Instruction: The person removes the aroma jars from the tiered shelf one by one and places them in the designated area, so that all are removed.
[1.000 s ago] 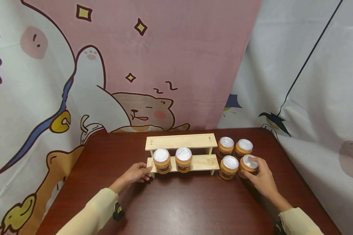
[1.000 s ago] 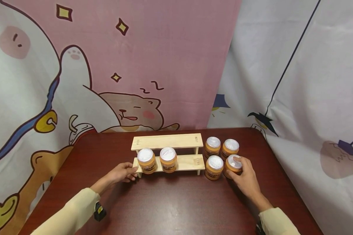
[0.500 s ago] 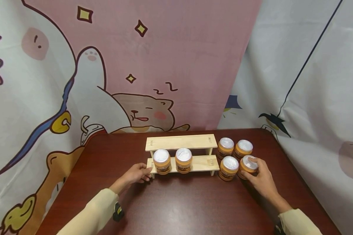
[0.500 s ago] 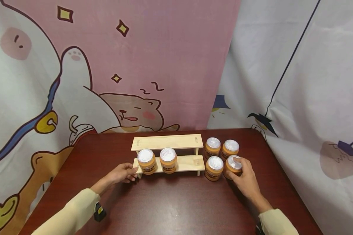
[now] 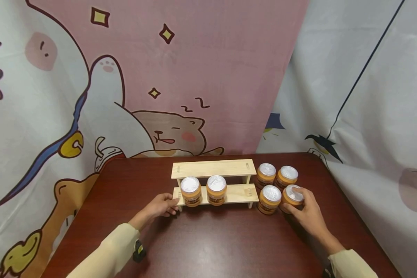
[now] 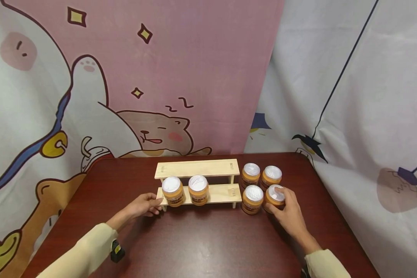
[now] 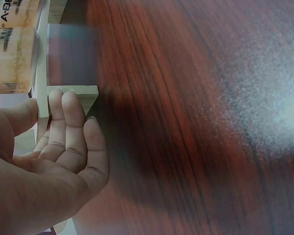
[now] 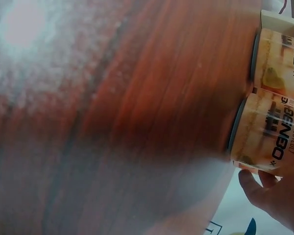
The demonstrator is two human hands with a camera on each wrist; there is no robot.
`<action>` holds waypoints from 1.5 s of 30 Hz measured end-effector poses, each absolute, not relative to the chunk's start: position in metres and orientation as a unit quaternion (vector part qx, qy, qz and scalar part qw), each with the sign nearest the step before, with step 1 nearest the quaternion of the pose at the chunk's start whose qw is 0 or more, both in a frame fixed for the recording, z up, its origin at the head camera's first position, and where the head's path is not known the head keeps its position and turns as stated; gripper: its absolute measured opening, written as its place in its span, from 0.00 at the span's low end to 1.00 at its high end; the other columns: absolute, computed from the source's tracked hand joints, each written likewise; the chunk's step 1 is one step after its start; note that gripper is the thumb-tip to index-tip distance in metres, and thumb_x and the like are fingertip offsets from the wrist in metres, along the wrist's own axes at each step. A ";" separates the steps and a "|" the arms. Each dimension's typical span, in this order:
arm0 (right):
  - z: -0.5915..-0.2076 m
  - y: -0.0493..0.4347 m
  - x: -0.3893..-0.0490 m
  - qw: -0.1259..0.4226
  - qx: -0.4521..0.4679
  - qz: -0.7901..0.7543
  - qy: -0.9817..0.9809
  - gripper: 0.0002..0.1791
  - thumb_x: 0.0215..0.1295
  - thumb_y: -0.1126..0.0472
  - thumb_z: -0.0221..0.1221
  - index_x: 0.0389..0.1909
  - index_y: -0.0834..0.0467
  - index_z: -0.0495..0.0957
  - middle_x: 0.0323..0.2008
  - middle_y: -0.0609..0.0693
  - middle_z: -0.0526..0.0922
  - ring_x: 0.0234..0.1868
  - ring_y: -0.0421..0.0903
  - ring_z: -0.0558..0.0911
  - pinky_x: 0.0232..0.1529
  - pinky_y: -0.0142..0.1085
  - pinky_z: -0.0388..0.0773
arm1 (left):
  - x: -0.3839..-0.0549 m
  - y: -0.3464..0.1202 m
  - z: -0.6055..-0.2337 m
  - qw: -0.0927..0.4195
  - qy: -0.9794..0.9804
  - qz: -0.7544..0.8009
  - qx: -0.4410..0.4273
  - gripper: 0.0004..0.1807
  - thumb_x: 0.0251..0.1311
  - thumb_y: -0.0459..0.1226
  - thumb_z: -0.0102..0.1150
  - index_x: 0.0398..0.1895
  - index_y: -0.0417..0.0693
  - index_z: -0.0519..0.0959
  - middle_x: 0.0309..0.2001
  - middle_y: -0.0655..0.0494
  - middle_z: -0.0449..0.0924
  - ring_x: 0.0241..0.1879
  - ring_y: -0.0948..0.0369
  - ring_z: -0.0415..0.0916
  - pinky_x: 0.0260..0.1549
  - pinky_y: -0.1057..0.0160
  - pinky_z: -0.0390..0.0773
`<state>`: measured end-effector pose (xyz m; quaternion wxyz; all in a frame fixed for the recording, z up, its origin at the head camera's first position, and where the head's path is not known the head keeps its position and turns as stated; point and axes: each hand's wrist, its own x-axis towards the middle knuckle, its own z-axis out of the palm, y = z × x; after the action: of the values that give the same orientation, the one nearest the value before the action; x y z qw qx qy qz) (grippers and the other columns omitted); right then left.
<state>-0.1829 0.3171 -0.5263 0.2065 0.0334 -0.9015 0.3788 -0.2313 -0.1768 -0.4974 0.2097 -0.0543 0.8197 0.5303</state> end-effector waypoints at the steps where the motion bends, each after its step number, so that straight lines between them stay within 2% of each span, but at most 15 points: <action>1: -0.526 0.317 -0.182 0.206 0.033 0.382 -0.900 0.37 0.52 0.64 0.75 0.62 0.64 0.69 0.61 0.68 0.69 0.56 0.60 0.71 0.48 0.17 0.57 | -0.231 -0.177 -0.497 0.210 0.819 0.531 -0.055 0.13 0.73 0.41 0.54 0.46 0.38 0.73 0.33 0.50 0.86 0.29 0.63 0.81 0.34 0.59 0.79; 7: -0.513 0.316 -0.183 0.236 0.043 0.393 -0.888 0.40 0.52 0.64 0.75 0.66 0.62 0.69 0.67 0.68 0.67 0.65 0.62 0.66 0.59 0.18 0.52 | -0.231 -0.176 -0.497 0.213 0.818 0.532 -0.051 0.13 0.72 0.41 0.55 0.45 0.38 0.73 0.33 0.49 0.85 0.28 0.63 0.81 0.33 0.60 0.78; 9: -0.504 0.316 -0.185 0.243 0.046 0.393 -0.886 0.41 0.53 0.64 0.74 0.68 0.62 0.67 0.67 0.67 0.67 0.66 0.62 0.65 0.63 0.21 0.52 | -0.231 -0.177 -0.497 0.213 0.818 0.532 -0.051 0.13 0.72 0.42 0.55 0.45 0.38 0.73 0.33 0.49 0.86 0.29 0.63 0.81 0.33 0.60 0.78; 13: -0.482 0.314 -0.189 0.231 0.050 0.400 -0.886 0.43 0.57 0.62 0.72 0.72 0.59 0.63 0.69 0.67 0.66 0.69 0.65 0.64 0.71 0.47 0.57 | -0.231 -0.178 -0.498 0.212 0.817 0.534 -0.049 0.13 0.73 0.42 0.54 0.45 0.38 0.73 0.34 0.48 0.86 0.29 0.63 0.81 0.32 0.61 0.78; 15: -0.472 0.312 -0.191 0.213 0.050 0.410 -0.885 0.44 0.60 0.59 0.71 0.74 0.55 0.61 0.71 0.65 0.64 0.72 0.65 0.62 0.67 0.60 0.58 | -0.231 -0.179 -0.498 0.212 0.816 0.535 -0.049 0.13 0.73 0.41 0.54 0.45 0.38 0.73 0.34 0.47 0.86 0.29 0.63 0.81 0.32 0.61 0.78; 17: -0.462 0.308 -0.192 0.196 0.051 0.418 -0.886 0.44 0.62 0.56 0.69 0.76 0.50 0.59 0.72 0.63 0.63 0.73 0.65 0.60 0.64 0.66 0.58 | -0.231 -0.178 -0.498 0.212 0.815 0.536 -0.051 0.13 0.73 0.41 0.54 0.45 0.38 0.73 0.34 0.47 0.86 0.29 0.63 0.81 0.32 0.61 0.77; 20: -0.452 0.299 -0.196 0.186 0.063 0.417 -0.887 0.42 0.64 0.54 0.68 0.76 0.46 0.59 0.72 0.60 0.65 0.72 0.64 0.63 0.62 0.66 0.59 | -0.230 -0.177 -0.498 0.216 0.813 0.538 -0.052 0.13 0.73 0.41 0.54 0.45 0.38 0.73 0.34 0.48 0.86 0.29 0.63 0.80 0.32 0.61 0.77; 25: -0.439 0.274 -0.201 0.185 0.106 0.406 -0.889 0.38 0.66 0.55 0.67 0.74 0.45 0.62 0.70 0.58 0.69 0.69 0.63 0.67 0.60 0.65 0.63 | -0.229 -0.176 -0.495 0.219 0.813 0.539 -0.042 0.14 0.73 0.42 0.54 0.46 0.37 0.73 0.34 0.48 0.85 0.29 0.63 0.80 0.33 0.59 0.78; 28: -0.433 0.255 -0.205 0.174 0.133 0.412 -0.884 0.37 0.65 0.55 0.67 0.74 0.44 0.63 0.68 0.55 0.72 0.65 0.56 0.72 0.60 0.57 0.70 | -0.229 -0.176 -0.494 0.216 0.814 0.538 -0.040 0.14 0.73 0.42 0.54 0.46 0.37 0.73 0.34 0.47 0.86 0.29 0.63 0.80 0.33 0.58 0.78; 31: -0.430 0.237 -0.209 0.167 0.162 0.412 -0.881 0.37 0.65 0.55 0.68 0.73 0.44 0.64 0.67 0.52 0.73 0.65 0.50 0.73 0.60 0.49 0.72 | -0.228 -0.176 -0.494 0.214 0.816 0.536 -0.040 0.14 0.73 0.42 0.54 0.45 0.37 0.73 0.34 0.47 0.86 0.29 0.63 0.80 0.33 0.58 0.78; 33: -0.429 0.225 -0.212 0.171 0.186 0.410 -0.876 0.37 0.64 0.55 0.68 0.72 0.48 0.65 0.67 0.52 0.74 0.66 0.50 0.73 0.61 0.49 0.72 | -0.229 -0.176 -0.494 0.215 0.816 0.535 -0.040 0.13 0.73 0.41 0.54 0.45 0.37 0.73 0.34 0.48 0.86 0.29 0.62 0.80 0.33 0.59 0.78; 36: -0.430 0.209 -0.215 0.174 0.214 0.395 -0.877 0.37 0.63 0.53 0.69 0.72 0.51 0.66 0.69 0.53 0.72 0.70 0.52 0.70 0.64 0.55 0.69 | -0.229 -0.176 -0.494 0.215 0.815 0.536 -0.042 0.13 0.73 0.41 0.54 0.45 0.37 0.73 0.34 0.48 0.86 0.29 0.63 0.80 0.34 0.59 0.78; 38: -0.431 0.199 -0.217 0.164 0.227 0.391 -0.877 0.37 0.63 0.52 0.68 0.72 0.50 0.66 0.69 0.52 0.72 0.71 0.53 0.70 0.64 0.57 0.69 | -0.230 -0.177 -0.494 0.215 0.815 0.537 -0.042 0.13 0.73 0.41 0.53 0.45 0.37 0.73 0.34 0.48 0.86 0.29 0.63 0.80 0.34 0.58 0.78; 41: -0.437 0.184 -0.220 0.147 0.242 0.395 -0.874 0.37 0.63 0.50 0.68 0.72 0.48 0.66 0.69 0.50 0.71 0.70 0.52 0.70 0.65 0.56 0.68 | -0.230 -0.176 -0.494 0.215 0.815 0.536 -0.043 0.13 0.73 0.41 0.54 0.46 0.37 0.73 0.34 0.48 0.86 0.29 0.62 0.81 0.34 0.58 0.78; 45: -0.445 0.168 -0.224 0.142 0.264 0.398 -0.867 0.38 0.61 0.50 0.70 0.71 0.52 0.67 0.69 0.49 0.71 0.70 0.52 0.70 0.66 0.55 0.68 | -0.230 -0.176 -0.494 0.216 0.816 0.535 -0.044 0.14 0.73 0.41 0.54 0.45 0.37 0.73 0.34 0.48 0.86 0.29 0.62 0.81 0.34 0.59 0.78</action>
<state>-0.2236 0.1681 -0.4453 0.1417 0.2642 -0.8671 0.3979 -0.2300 -0.1760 -0.4945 0.2159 -0.0442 0.8155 0.5351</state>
